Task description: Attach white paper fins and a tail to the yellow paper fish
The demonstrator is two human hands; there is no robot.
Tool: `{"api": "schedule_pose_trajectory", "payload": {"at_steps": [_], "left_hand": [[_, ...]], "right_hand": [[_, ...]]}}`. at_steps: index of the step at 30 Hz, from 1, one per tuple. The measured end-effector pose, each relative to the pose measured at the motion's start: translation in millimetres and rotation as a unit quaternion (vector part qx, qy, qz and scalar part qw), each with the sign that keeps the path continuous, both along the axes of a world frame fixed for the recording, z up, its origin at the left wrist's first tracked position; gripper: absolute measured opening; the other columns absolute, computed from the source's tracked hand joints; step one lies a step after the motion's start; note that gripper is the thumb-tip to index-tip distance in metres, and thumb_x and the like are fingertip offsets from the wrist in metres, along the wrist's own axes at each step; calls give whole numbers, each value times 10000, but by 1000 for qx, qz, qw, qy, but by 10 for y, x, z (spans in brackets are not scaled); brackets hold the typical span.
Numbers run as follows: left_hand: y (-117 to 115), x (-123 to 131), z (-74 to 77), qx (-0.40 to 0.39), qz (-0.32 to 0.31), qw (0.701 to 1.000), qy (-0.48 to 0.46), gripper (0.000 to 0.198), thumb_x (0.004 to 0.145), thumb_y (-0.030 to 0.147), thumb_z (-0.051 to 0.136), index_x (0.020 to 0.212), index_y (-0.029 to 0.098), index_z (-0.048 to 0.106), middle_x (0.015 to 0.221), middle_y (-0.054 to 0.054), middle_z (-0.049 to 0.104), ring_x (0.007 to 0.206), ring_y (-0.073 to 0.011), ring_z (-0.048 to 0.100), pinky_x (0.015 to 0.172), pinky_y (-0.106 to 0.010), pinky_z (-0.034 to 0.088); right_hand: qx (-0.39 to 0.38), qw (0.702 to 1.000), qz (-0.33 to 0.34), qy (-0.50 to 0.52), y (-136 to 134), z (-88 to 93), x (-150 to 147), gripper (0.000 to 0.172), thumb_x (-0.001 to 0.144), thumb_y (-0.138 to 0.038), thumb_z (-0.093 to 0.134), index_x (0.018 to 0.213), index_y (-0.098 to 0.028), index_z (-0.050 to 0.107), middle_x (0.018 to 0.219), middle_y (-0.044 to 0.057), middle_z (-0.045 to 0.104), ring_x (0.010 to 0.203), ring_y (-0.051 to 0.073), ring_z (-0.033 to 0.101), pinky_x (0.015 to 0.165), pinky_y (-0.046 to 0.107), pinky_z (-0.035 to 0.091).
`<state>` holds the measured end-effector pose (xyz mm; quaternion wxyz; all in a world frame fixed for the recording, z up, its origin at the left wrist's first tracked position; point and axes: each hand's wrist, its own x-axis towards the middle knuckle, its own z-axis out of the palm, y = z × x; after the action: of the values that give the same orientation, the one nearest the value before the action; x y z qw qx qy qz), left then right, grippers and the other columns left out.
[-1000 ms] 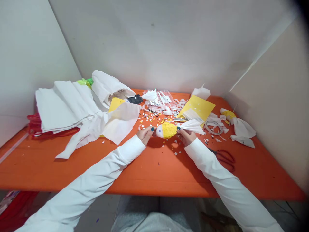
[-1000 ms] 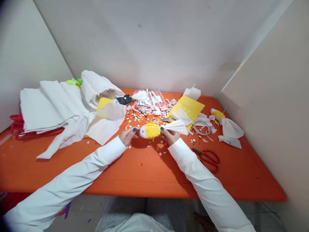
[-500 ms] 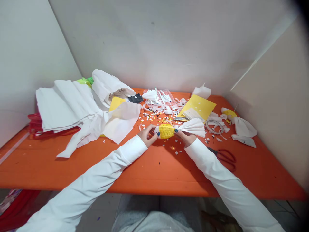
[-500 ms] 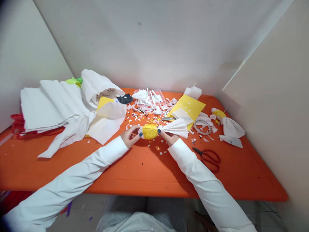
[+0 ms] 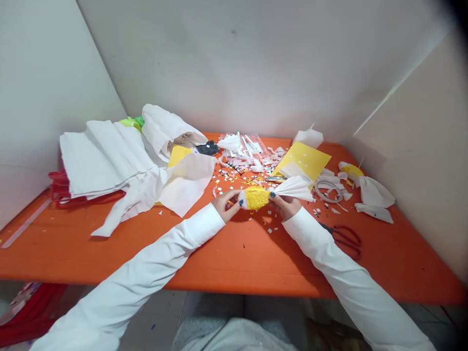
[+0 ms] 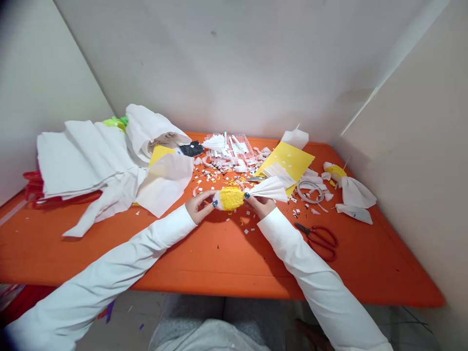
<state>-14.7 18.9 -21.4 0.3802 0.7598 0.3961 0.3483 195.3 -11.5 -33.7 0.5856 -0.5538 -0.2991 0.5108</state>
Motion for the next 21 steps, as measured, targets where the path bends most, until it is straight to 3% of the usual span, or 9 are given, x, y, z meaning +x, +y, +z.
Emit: {"api": "schedule_pose_trajectory", "payload": {"at_steps": [5,13,17,21], "left_hand": [[-18,1,-23,-31,-8,999,-21,425,774,387,532,1116,137,570,905,-64,671,682,-130,568,568,-221,427],[48,-2,-94,-45,51,997,-43,391,721,397,606,1035,163,600,828,-37,662,643,-105,550,530,-192,397],[157,-34,-139,-49,64,994,-78,425,723,450,596,1014,141,600,854,-69,661,696,-133,578,587,-224,449],[263,-97,-156,-38,82,990,-108,458,750,455,584,1080,137,567,949,-88,658,731,-132,585,619,-231,462]], "right_hand": [[-3,1000,0,26,8,-69,57,439,424,-497,830,654,-163,662,687,36,692,648,160,651,642,278,567],[27,997,42,57,-55,-99,31,444,517,-512,800,804,-203,663,785,23,684,717,158,640,618,259,544],[29,988,141,51,-27,-70,66,576,509,-591,764,959,-250,648,857,18,673,731,158,631,602,261,533],[-22,972,230,37,-18,-34,92,575,483,-441,833,982,-224,648,851,32,669,681,144,628,540,240,505]]}}
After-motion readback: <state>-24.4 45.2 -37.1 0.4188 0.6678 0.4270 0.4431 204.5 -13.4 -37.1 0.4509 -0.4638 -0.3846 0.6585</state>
